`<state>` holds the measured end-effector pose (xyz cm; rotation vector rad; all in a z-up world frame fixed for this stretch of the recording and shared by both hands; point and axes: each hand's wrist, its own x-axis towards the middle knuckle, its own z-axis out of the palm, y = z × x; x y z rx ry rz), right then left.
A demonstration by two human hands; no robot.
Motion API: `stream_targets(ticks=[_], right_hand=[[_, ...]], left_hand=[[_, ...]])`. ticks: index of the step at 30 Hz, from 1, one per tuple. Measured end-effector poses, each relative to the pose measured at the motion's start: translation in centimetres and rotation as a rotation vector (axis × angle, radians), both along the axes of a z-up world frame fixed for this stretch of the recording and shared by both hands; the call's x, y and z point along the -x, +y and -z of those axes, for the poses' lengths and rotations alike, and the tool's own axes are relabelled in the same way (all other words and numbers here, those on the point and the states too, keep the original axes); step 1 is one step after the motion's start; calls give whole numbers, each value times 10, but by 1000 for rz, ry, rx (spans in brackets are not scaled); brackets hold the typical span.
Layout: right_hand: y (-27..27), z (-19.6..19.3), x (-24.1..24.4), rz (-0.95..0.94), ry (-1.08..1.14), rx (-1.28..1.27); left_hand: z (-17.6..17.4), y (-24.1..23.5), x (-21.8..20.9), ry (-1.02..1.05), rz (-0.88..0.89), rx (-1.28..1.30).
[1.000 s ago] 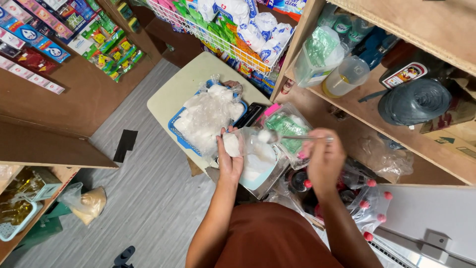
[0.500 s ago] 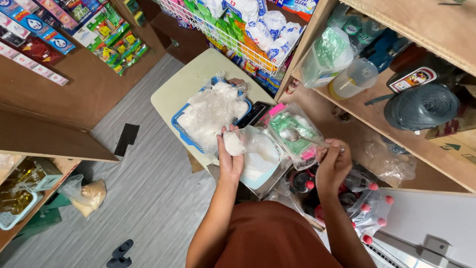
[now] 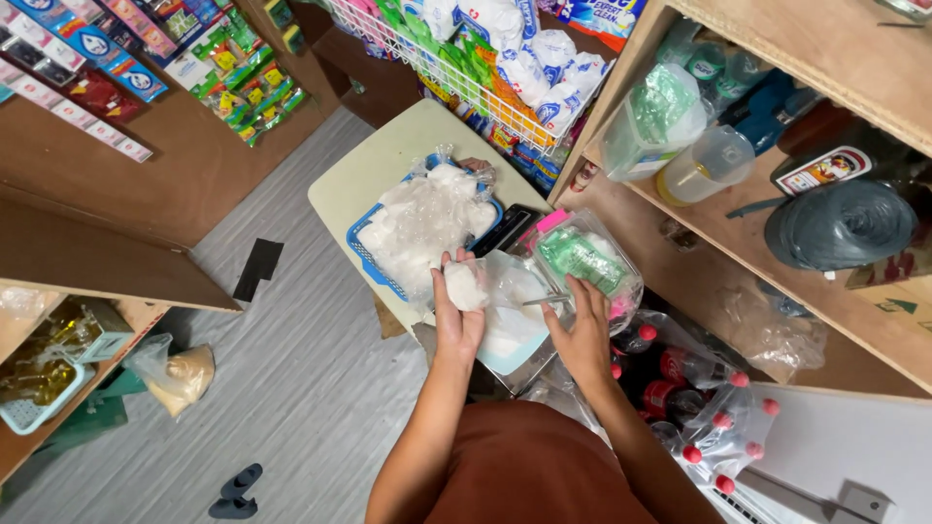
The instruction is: Measure and transfer white powder into small plastic bags using a spoon.
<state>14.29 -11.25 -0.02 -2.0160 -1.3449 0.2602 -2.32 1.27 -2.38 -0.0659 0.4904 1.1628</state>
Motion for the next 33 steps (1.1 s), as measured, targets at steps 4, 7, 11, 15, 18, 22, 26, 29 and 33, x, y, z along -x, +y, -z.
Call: stream_targets(ticks=[4,7,11,15,18,22,26,29,33], right_hand=[[20,-40,33,-121,163,-71],[39,-30,39,-175,607,-25],[55,-82,33,-180,947,-28],[60,-110,22,-252,1105,12],[59,-115,25,-269,1205,-8],[55,-108,24,-286,1225,-34],[44,-116,15,-261,1062,-101],[24,-99,-1,-190,982,-187],[-27,-10,-20,80,932,-90]], left_hand=[[2,-13,-13,-20,2,1],[-8,-21,-23,-44,38,-48],[-4,-31,-22,-36,235,-166],[8,-37,-24,-100,368,-171],[-13,-37,-25,-80,351,-112],[-18,-39,-28,-54,391,-83],[8,-36,-25,-3,326,-91],[7,-28,-17,70,256,-95],[6,-16,-2,159,169,-40]])
